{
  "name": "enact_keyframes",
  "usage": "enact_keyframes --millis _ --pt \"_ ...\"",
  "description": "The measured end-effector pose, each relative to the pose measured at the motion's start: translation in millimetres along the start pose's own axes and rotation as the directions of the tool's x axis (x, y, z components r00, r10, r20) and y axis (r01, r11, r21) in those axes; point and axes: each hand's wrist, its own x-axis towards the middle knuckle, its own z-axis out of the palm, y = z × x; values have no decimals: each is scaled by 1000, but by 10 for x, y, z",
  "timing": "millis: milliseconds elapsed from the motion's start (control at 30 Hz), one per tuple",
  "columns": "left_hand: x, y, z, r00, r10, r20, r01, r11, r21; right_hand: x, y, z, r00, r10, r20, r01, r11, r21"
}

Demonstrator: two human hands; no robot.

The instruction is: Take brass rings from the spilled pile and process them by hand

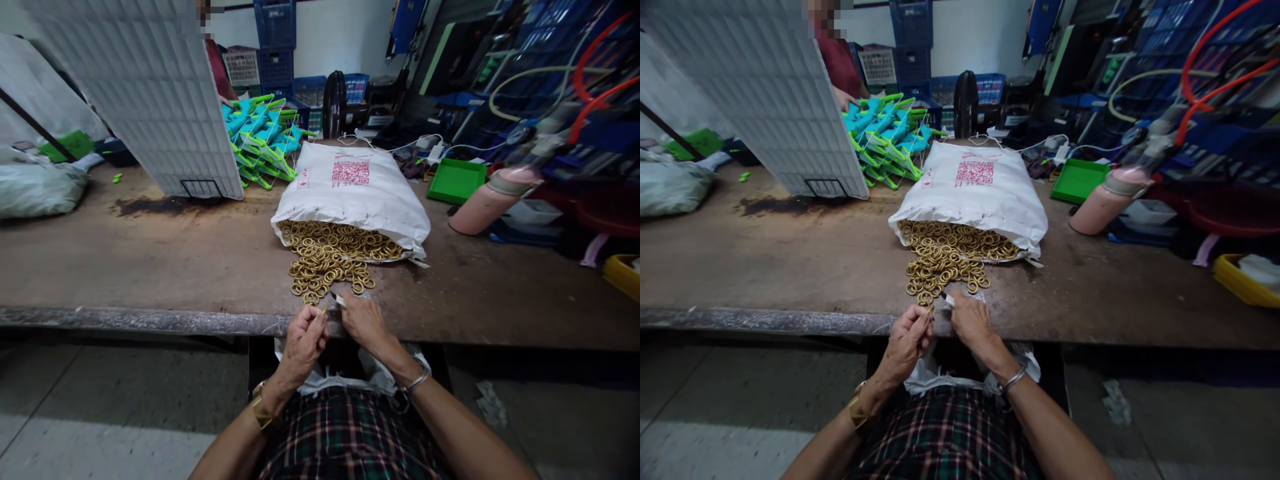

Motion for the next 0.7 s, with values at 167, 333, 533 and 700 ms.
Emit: enact_keyframes --millis 167,333,533,700 --pt "13 -6 -19 1000 -4 8 4 998 -70 -23 37 16 985 -147 -91 156 982 101" --pt "39 -32 -51 1000 0 3 0 998 -60 -117 -53 106 966 -243 -85 254 950 179" --pt "41 -27 -48 1000 -5 -30 4 1000 -19 -139 -76 101 973 -224 -60 231 963 138" --pt "34 -4 -34 999 -1 -34 2 999 33 -134 -80 98 978 -203 -57 208 971 119"
